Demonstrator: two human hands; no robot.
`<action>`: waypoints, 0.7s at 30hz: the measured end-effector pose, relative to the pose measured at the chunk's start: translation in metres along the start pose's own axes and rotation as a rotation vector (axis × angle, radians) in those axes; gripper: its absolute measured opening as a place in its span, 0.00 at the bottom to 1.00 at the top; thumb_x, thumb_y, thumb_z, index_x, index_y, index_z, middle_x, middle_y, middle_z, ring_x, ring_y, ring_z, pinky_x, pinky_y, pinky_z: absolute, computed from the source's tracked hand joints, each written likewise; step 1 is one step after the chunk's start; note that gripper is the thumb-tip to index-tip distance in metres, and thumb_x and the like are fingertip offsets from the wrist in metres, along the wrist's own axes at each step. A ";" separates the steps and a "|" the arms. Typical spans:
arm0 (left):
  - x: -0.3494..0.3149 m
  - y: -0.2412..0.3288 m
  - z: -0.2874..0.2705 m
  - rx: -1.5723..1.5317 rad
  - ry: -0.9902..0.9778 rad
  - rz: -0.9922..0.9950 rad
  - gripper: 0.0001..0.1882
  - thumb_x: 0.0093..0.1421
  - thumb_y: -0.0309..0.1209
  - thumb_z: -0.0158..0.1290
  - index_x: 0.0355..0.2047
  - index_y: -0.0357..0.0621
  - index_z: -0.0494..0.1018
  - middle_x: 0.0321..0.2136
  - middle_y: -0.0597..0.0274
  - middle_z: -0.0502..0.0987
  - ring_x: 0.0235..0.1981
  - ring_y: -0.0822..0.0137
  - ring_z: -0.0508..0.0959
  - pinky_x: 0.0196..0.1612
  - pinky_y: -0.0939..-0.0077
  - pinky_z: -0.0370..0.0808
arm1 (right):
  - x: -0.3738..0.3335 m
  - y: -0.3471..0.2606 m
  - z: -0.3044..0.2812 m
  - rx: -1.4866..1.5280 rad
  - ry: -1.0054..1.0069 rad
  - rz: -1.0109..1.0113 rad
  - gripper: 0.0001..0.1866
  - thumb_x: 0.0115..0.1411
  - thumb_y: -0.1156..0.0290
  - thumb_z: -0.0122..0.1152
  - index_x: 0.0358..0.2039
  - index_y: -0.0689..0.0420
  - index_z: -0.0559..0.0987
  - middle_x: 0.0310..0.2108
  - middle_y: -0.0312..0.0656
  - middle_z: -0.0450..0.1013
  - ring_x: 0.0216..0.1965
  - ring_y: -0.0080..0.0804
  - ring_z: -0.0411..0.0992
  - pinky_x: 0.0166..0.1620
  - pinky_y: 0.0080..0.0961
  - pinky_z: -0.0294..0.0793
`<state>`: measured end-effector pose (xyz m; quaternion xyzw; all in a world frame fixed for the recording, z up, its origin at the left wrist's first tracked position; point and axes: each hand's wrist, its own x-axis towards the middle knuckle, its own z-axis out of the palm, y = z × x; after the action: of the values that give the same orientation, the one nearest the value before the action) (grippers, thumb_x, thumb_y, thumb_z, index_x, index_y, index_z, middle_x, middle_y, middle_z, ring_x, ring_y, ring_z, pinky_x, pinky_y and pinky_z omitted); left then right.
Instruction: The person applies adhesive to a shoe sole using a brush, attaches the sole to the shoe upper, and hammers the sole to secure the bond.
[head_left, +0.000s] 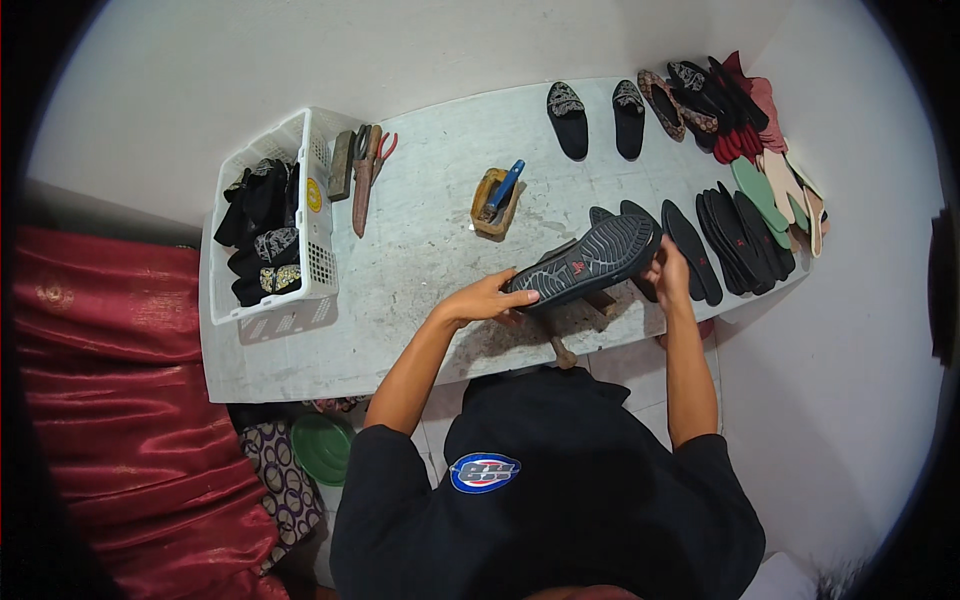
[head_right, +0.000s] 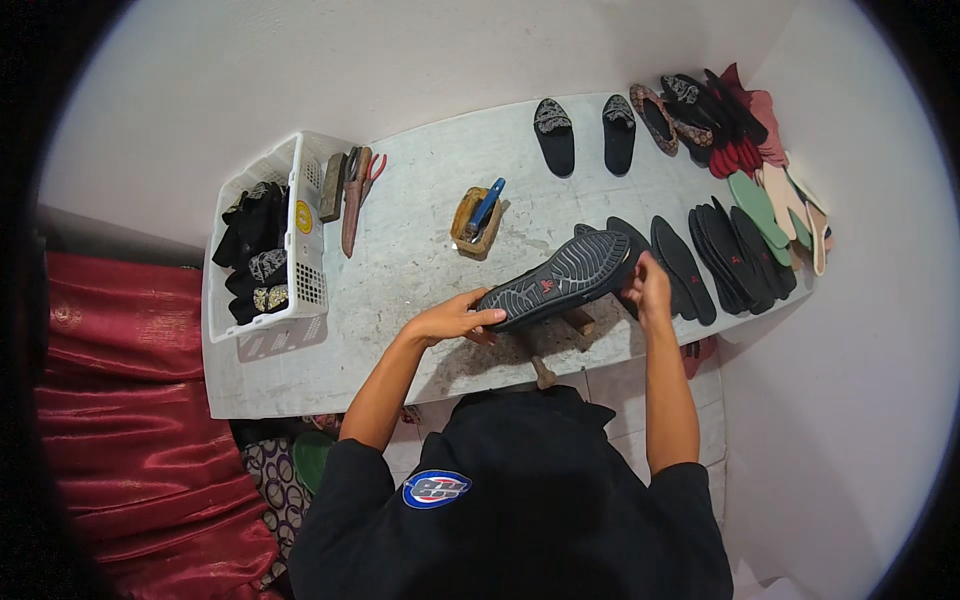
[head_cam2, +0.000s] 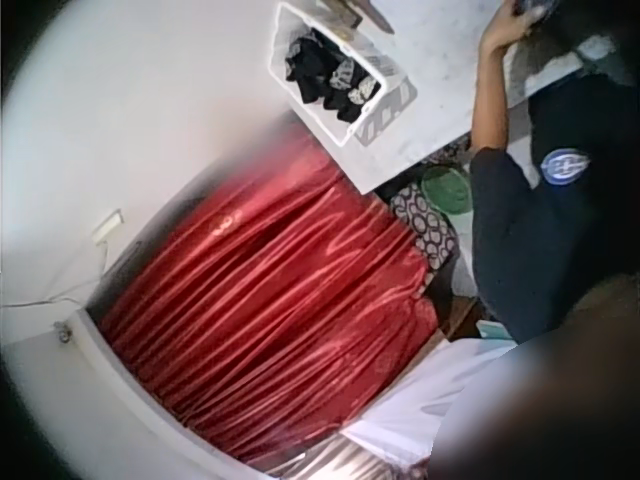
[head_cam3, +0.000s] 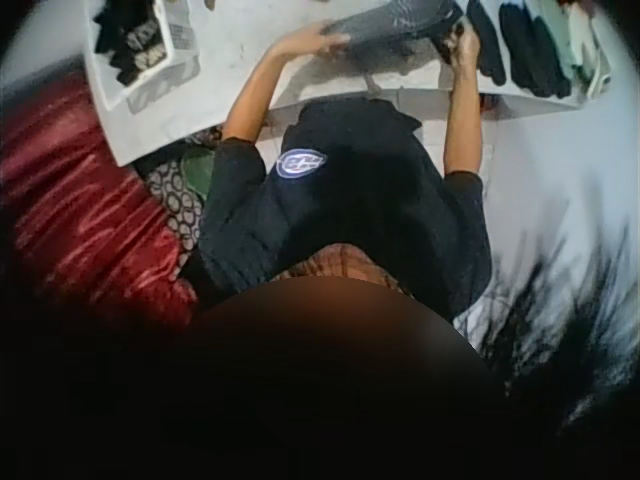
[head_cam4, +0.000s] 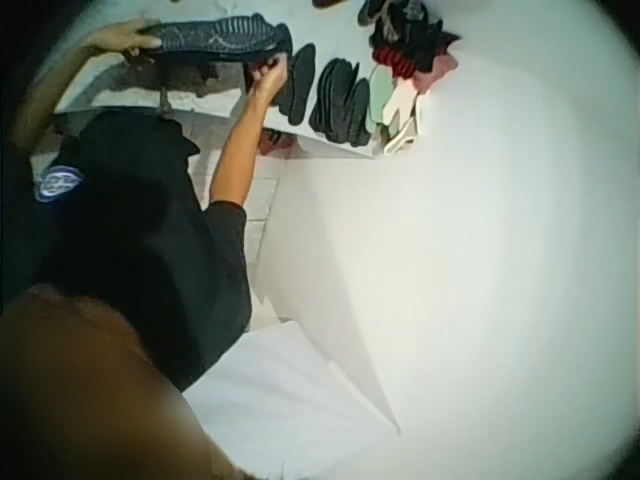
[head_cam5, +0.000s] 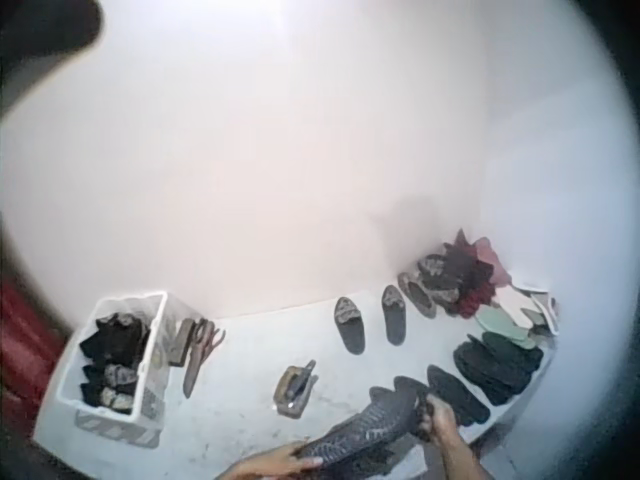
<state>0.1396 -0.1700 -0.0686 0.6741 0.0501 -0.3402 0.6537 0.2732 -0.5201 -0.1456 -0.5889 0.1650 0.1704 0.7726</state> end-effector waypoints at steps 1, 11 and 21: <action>-0.002 0.000 0.000 -0.024 0.001 -0.022 0.38 0.60 0.50 0.56 0.60 0.34 0.59 0.47 0.48 0.72 0.36 0.61 0.80 0.38 0.67 0.82 | -0.009 -0.018 0.013 0.027 -0.043 -0.032 0.22 0.66 0.52 0.49 0.44 0.59 0.75 0.36 0.38 0.77 0.33 0.25 0.76 0.33 0.26 0.75; -0.003 -0.001 0.014 -0.086 0.035 0.066 0.35 0.63 0.48 0.53 0.57 0.31 0.58 0.39 0.53 0.71 0.29 0.70 0.78 0.33 0.77 0.78 | -0.022 -0.065 0.074 -0.601 -0.215 -0.453 0.13 0.62 0.65 0.60 0.40 0.62 0.80 0.36 0.36 0.75 0.39 0.21 0.69 0.45 0.17 0.67; -0.007 0.006 0.021 0.004 0.203 0.017 0.37 0.62 0.46 0.54 0.59 0.29 0.54 0.41 0.48 0.72 0.34 0.66 0.76 0.35 0.74 0.76 | -0.033 -0.060 0.067 -0.434 -0.272 -0.484 0.08 0.60 0.71 0.61 0.37 0.62 0.79 0.35 0.34 0.73 0.39 0.20 0.68 0.45 0.16 0.66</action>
<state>0.1293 -0.1876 -0.0584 0.7069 0.1097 -0.2644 0.6468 0.2749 -0.4722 -0.0622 -0.7334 -0.1238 0.0906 0.6622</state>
